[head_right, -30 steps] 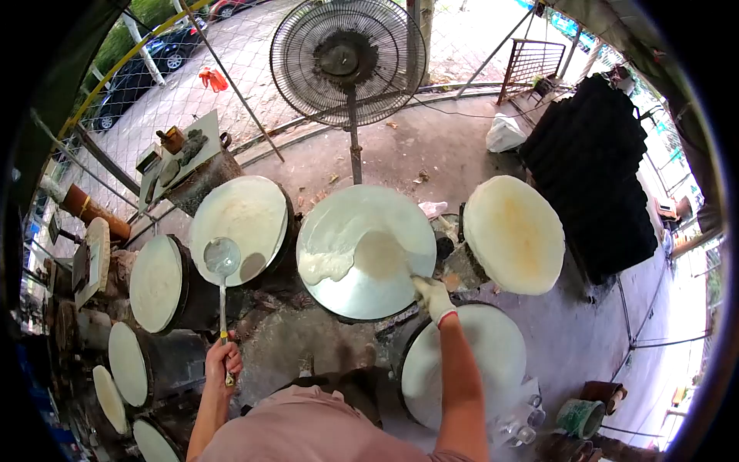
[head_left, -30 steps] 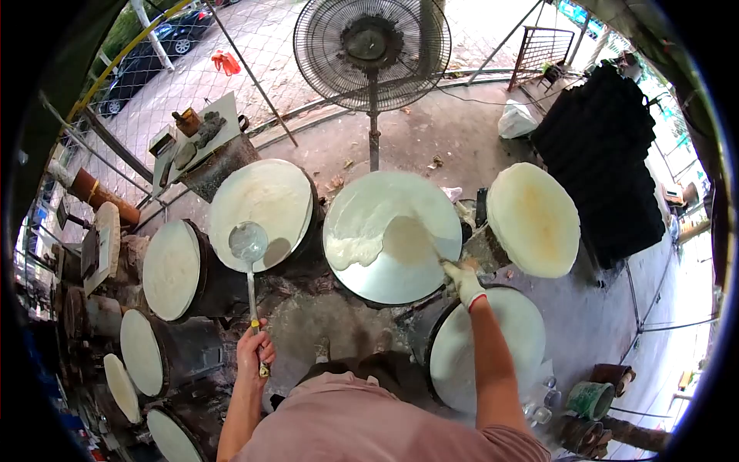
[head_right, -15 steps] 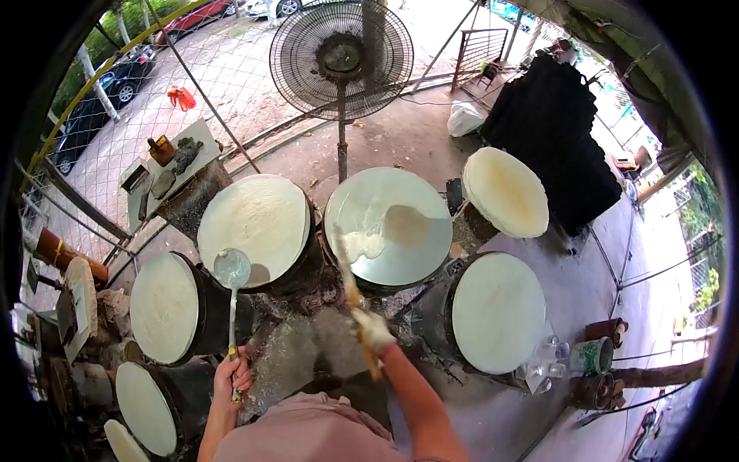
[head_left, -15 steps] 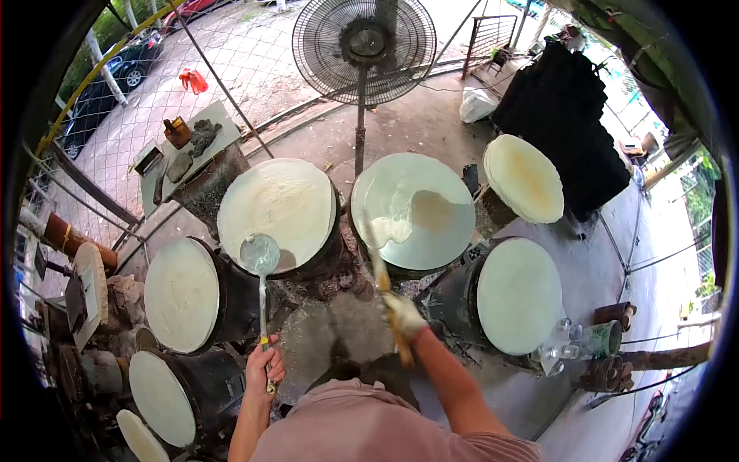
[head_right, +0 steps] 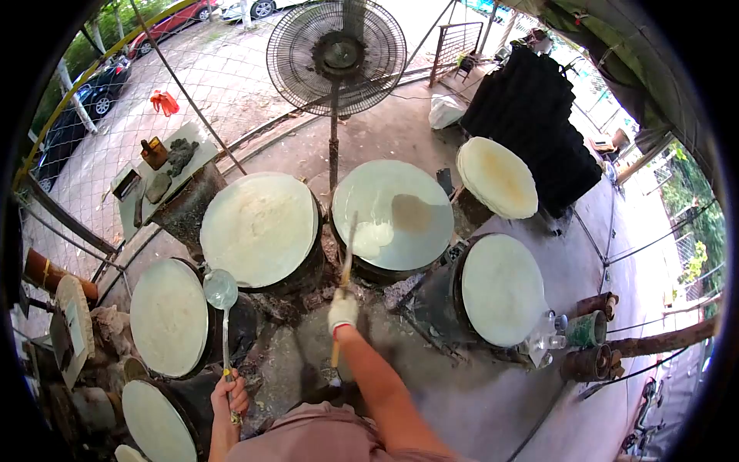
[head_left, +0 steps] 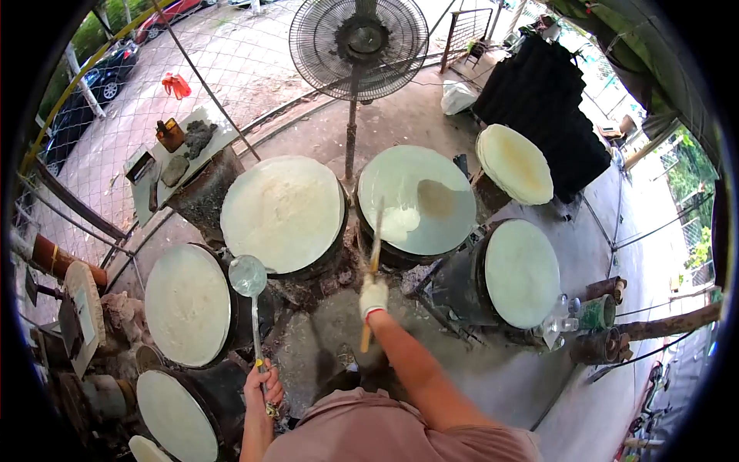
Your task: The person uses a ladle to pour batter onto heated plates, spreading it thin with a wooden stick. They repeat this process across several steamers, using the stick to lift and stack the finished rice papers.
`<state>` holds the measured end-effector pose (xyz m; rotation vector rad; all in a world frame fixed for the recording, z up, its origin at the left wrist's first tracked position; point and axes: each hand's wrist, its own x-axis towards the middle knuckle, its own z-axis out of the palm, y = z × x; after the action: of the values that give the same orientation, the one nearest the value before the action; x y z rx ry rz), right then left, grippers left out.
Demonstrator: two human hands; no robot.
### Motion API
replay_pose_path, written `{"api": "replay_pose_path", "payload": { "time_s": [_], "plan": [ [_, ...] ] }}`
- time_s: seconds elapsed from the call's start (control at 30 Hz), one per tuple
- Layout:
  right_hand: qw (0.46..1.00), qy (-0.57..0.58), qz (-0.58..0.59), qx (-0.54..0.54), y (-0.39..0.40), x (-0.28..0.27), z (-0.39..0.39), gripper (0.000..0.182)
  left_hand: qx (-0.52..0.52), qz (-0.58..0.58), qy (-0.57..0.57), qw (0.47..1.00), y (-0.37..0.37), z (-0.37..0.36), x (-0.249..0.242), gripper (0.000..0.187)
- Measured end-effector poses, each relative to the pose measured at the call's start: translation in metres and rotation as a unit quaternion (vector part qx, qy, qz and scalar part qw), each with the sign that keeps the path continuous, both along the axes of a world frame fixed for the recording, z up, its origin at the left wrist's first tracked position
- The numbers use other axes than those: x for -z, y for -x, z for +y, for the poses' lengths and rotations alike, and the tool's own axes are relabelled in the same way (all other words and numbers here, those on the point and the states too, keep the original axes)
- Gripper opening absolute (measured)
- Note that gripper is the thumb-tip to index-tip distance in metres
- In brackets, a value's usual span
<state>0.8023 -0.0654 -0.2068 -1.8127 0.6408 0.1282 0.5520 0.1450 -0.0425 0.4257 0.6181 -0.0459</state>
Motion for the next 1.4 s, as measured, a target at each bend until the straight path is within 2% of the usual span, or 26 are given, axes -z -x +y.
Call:
{"api": "replay_pose_path", "payload": {
  "time_s": [0.03,0.07,0.1,0.17,0.3,0.37,0.43,0.5,0.57,0.6,0.63,0.67,0.77,0.8,0.83,0.9,0.97,1.0,1.03,1.1,1.17,1.23,1.3,1.33,1.37,1.4],
  "plan": [
    [0.993,0.101,-0.050,-0.021,-0.007,0.012,-0.013,0.048,0.011,-0.018,0.005,1.000,-0.001,0.002,0.001,0.020],
    [0.999,0.000,0.016,0.031,-0.013,0.044,-0.027,0.048,0.019,-0.038,0.011,0.999,-0.002,0.002,0.002,0.020],
    [0.997,0.034,0.009,0.073,-0.008,0.014,-0.030,0.047,0.020,-0.040,0.013,0.999,-0.002,0.001,0.002,0.020],
    [0.986,-0.071,0.052,0.145,-0.004,-0.033,-0.028,0.044,0.041,-0.071,0.003,0.997,-0.003,-0.001,0.003,0.019],
    [0.973,-0.166,0.039,0.155,0.007,0.002,-0.030,0.039,0.051,-0.031,-0.013,0.998,-0.009,-0.010,0.002,0.014],
    [0.997,0.008,-0.056,-0.046,0.018,0.017,-0.065,0.037,0.056,-0.037,0.003,0.998,-0.014,-0.017,0.005,0.012],
    [0.994,-0.097,-0.012,0.040,0.006,0.014,-0.098,0.034,0.058,-0.046,-0.004,0.997,-0.018,-0.025,0.001,0.012],
    [0.981,-0.182,-0.003,0.070,-0.012,-0.002,-0.121,0.033,0.069,-0.058,-0.025,0.996,-0.020,-0.034,-0.002,0.012],
    [0.989,-0.134,-0.007,0.058,-0.013,0.024,-0.139,0.033,0.064,-0.053,-0.025,0.996,-0.024,-0.045,-0.001,0.012],
    [0.994,-0.038,-0.058,-0.083,-0.002,0.062,-0.150,0.030,0.056,-0.049,-0.023,0.997,-0.028,-0.052,-0.001,0.012],
    [0.967,0.060,-0.107,-0.223,0.001,0.083,-0.162,0.028,0.059,-0.050,-0.025,0.997,-0.033,-0.060,-0.002,0.012],
    [0.967,0.060,-0.109,-0.221,0.001,0.070,-0.172,0.028,0.049,-0.050,-0.018,0.997,-0.038,-0.069,-0.004,0.013],
    [0.991,-0.094,0.054,-0.081,0.011,0.003,-0.211,0.030,0.033,-0.041,-0.006,0.999,-0.054,-0.103,-0.008,0.014],
    [0.990,-0.123,0.018,-0.073,-0.005,0.016,-0.230,0.030,0.029,-0.031,-0.001,0.999,-0.058,-0.115,-0.009,0.014],
    [0.994,-0.036,-0.032,-0.095,-0.030,0.047,-0.250,0.031,0.032,-0.029,-0.004,0.999,-0.065,-0.129,-0.011,0.014],
    [0.991,0.047,-0.037,-0.117,-0.063,0.018,-0.271,0.032,0.034,-0.045,0.023,0.998,-0.081,-0.157,-0.014,0.015],
    [0.968,0.092,-0.075,-0.222,-0.054,0.023,-0.287,0.035,0.042,-0.058,0.038,0.997,-0.097,-0.182,-0.014,0.015],
    [0.957,0.082,-0.033,-0.276,-0.039,0.042,-0.296,0.039,0.046,-0.071,0.058,0.995,-0.104,-0.193,-0.016,0.015],
    [0.958,0.078,-0.002,-0.278,-0.029,-0.010,-0.300,0.043,0.047,-0.071,0.053,0.995,-0.112,-0.204,-0.020,0.015],
    [0.958,0.120,-0.003,-0.259,-0.041,0.021,-0.325,0.043,0.058,-0.069,0.035,0.995,-0.127,-0.230,-0.025,0.015],
    [0.972,0.113,0.002,-0.207,-0.085,-0.013,-0.329,0.041,0.072,-0.070,0.038,0.994,-0.137,-0.247,-0.025,0.016],
    [0.966,0.130,-0.018,-0.221,-0.117,-0.034,-0.332,0.044,0.067,-0.049,0.039,0.996,-0.146,-0.258,-0.026,0.017],
    [0.958,0.053,-0.083,-0.268,-0.102,-0.031,-0.335,0.046,0.081,-0.045,0.024,0.995,-0.155,-0.265,-0.030,0.018],
    [0.939,0.061,-0.018,-0.337,-0.086,-0.050,-0.341,0.045,0.088,-0.045,0.012,0.995,-0.159,-0.268,-0.032,0.018],
    [0.926,0.091,-0.050,-0.363,-0.063,-0.023,-0.344,0.043,0.090,-0.046,0.012,0.995,-0.164,-0.270,-0.034,0.018],
    [0.932,0.020,0.004,-0.362,-0.047,-0.025,-0.350,0.044,0.092,-0.056,0.016,0.994,-0.167,-0.271,-0.036,0.018]
  ]
}}
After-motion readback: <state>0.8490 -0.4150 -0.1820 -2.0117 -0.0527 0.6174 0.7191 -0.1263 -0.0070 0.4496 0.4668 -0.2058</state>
